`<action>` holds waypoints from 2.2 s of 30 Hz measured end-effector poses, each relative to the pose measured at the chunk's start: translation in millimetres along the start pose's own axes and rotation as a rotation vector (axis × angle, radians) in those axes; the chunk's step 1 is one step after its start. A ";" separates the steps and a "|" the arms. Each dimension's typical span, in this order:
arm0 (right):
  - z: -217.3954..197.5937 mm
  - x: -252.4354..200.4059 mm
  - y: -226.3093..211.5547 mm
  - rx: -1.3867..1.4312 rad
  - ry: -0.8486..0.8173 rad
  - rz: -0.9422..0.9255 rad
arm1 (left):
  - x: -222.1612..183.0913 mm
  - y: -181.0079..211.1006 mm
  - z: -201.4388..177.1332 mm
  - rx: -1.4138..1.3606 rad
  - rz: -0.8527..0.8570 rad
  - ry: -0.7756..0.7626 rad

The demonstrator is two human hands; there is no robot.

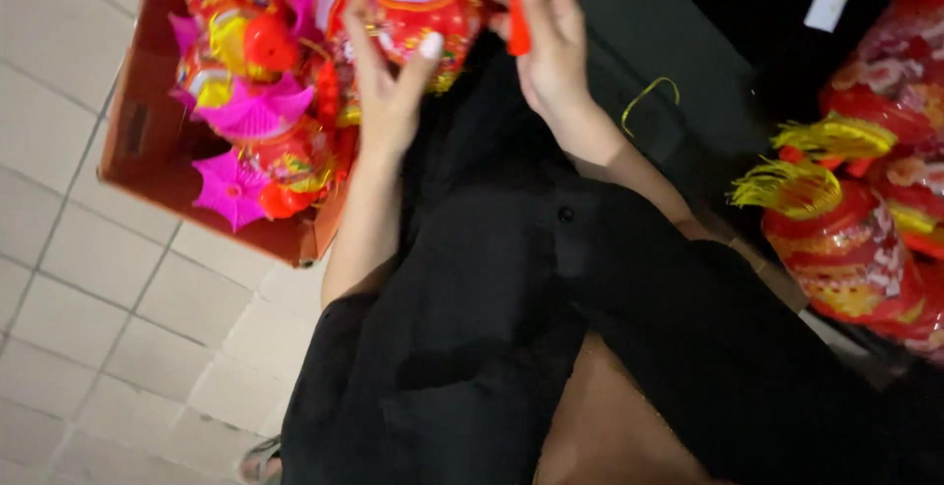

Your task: Assembling small decorative lanterns by applying glue to plastic handles and attaching them to the lantern bodies.

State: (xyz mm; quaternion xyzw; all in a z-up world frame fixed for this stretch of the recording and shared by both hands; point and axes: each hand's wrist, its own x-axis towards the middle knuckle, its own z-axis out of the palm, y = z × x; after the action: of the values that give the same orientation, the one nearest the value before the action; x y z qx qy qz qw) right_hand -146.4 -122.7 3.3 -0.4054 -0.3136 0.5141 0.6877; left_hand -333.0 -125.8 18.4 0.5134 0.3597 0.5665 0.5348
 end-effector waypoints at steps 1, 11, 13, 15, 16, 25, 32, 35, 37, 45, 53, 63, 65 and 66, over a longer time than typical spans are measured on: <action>12.5 -1.9 0.3 -0.073 -0.117 0.046 | -3.0 6.8 -10.2 -0.005 -0.001 0.040; 84.5 9.0 31.3 -0.518 -0.508 -0.191 | -21.2 116.4 -105.7 0.622 0.257 0.271; 98.5 10.9 28.3 -0.725 -0.638 -0.390 | -19.2 127.9 -117.6 1.008 0.180 0.472; 112.6 11.3 50.3 -0.740 -0.676 -0.464 | -19.6 121.1 -130.7 1.112 -0.001 0.523; 116.5 14.3 59.1 -0.768 -0.719 -0.520 | -15.6 115.4 -135.1 1.200 -0.206 0.567; 81.7 16.2 42.9 -1.100 -0.806 -0.635 | 9.6 89.5 -176.0 1.315 -0.048 0.432; -6.3 37.7 -75.5 -0.963 -0.212 -0.866 | 78.6 119.6 -195.5 1.515 -0.097 0.139; -58.5 28.0 -121.3 -1.001 -0.007 -0.782 | 122.6 109.6 -124.5 1.604 -0.140 0.104; -90.2 15.7 -144.2 -1.029 0.259 -0.761 | 142.7 110.1 -98.4 1.587 -0.067 -0.037; -148.2 -32.9 -159.2 -1.124 0.547 -0.705 | 231.6 93.7 67.6 1.347 0.341 -0.807; -157.1 -35.7 -107.9 -1.202 0.542 -0.755 | 367.3 -127.7 134.4 1.845 0.278 -0.554; -165.8 -32.2 -100.7 -1.068 0.510 -0.597 | 405.9 -129.9 116.7 1.254 0.181 -0.538; -168.9 -31.3 -98.1 -1.059 0.516 -0.597 | 412.0 -105.9 108.2 1.104 0.294 -0.556; -170.5 -30.9 -96.7 -1.059 0.521 -0.589 | 408.6 -82.1 109.0 0.986 0.303 -0.567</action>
State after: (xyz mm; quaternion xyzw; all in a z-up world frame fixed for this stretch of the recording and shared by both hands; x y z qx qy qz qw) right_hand 33.6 -206.3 7.0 -0.6974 -0.4453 -0.0342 0.5605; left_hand -167.6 271.2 43.6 0.8786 0.3464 0.2431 0.2212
